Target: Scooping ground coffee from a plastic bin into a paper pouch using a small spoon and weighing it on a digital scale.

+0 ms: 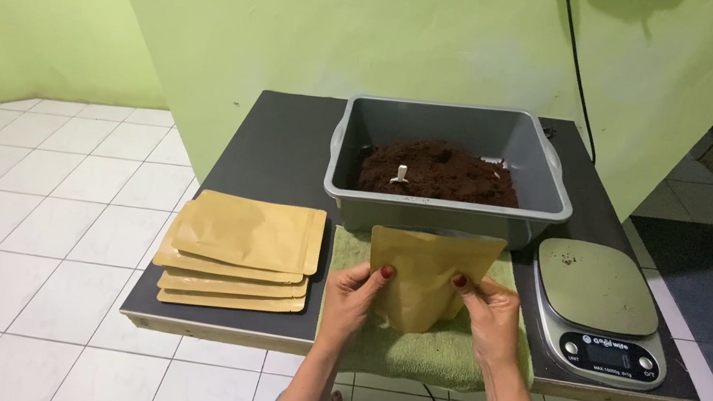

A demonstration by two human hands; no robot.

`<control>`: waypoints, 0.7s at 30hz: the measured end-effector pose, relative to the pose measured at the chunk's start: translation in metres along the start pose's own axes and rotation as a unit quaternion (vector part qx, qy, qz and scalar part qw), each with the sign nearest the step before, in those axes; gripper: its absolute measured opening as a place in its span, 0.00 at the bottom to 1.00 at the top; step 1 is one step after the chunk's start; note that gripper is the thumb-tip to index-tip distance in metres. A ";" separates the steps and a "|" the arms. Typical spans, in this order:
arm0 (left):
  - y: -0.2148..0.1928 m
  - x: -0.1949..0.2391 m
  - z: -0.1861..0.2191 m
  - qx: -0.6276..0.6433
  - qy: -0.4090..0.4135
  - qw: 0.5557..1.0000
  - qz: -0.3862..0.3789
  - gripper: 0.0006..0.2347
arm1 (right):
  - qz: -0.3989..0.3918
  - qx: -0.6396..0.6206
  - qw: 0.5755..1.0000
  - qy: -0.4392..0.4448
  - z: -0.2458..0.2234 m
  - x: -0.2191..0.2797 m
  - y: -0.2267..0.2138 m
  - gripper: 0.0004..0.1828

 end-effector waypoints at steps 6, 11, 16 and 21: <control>0.013 0.013 -0.001 -0.020 -0.026 0.998 -0.047 0.07 | -0.088 0.037 0.994 0.056 0.004 0.020 0.016 0.07; 0.016 0.012 -0.022 -0.083 -0.053 0.993 -0.070 0.10 | -0.106 0.059 0.991 0.064 0.005 0.025 0.023 0.04; 0.017 0.013 -0.025 -0.104 -0.043 0.990 -0.079 0.09 | -0.083 0.072 0.991 0.073 0.008 0.022 0.020 0.05; 0.009 0.010 -0.042 -0.123 -0.062 0.987 -0.077 0.11 | -0.081 0.086 0.986 0.115 0.019 0.022 0.015 0.07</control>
Point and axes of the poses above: each hand's wrist, its own x-axis away from the middle knuckle, its own y-axis out of the palm, z = x × y, the point moved 10 cm from there along -x, towards the middle knuckle, and after that the axes turned 7 degrees about z, right-handed, at the moved point
